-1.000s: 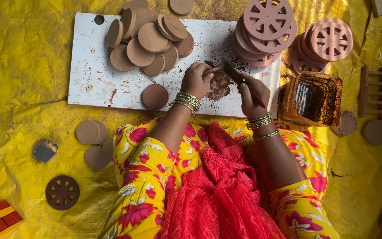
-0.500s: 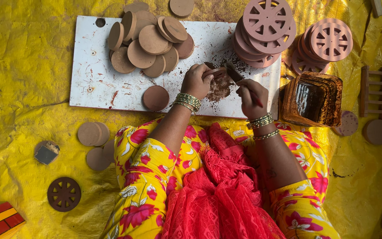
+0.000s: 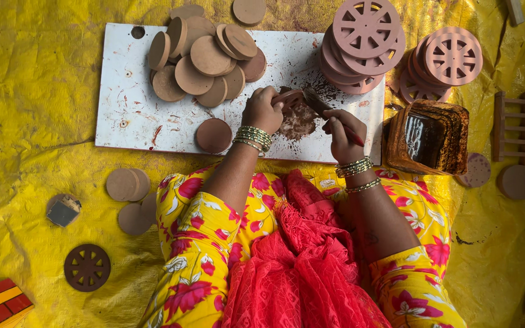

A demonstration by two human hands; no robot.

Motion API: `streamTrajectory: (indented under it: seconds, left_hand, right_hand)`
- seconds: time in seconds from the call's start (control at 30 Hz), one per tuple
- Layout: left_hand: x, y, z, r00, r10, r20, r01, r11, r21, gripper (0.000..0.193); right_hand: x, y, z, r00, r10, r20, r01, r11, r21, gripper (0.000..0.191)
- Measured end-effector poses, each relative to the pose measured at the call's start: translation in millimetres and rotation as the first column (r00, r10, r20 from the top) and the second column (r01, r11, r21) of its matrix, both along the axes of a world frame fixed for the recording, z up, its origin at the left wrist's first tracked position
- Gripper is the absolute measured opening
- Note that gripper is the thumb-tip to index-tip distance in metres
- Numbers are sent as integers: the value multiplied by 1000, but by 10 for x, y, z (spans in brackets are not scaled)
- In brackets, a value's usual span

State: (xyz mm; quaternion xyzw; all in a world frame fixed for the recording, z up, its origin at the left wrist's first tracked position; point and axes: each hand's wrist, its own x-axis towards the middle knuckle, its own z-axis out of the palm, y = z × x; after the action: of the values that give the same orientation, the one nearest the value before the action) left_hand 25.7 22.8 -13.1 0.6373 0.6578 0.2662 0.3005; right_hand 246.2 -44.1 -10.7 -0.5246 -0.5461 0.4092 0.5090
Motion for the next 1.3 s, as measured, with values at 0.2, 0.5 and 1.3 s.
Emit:
streamTrajectory:
  seconds: [0.2,0.5,1.3]
  left_hand:
    - [-119,50,61,987,-13,-157,-5,994,-113,26]
    - [-11,39,-128,997,-53,63,45,991,123,22]
    - [45,25,-188,988,-92,125,78,991,112,19]
  right_hand:
    - [17,-48,-48,999,38,10,-39,994,98,22]
    - [65,51,-105,997,31,-67,-37,994,-99,23]
    - [0,-51,54,998,51,32,-53,997,63,23]
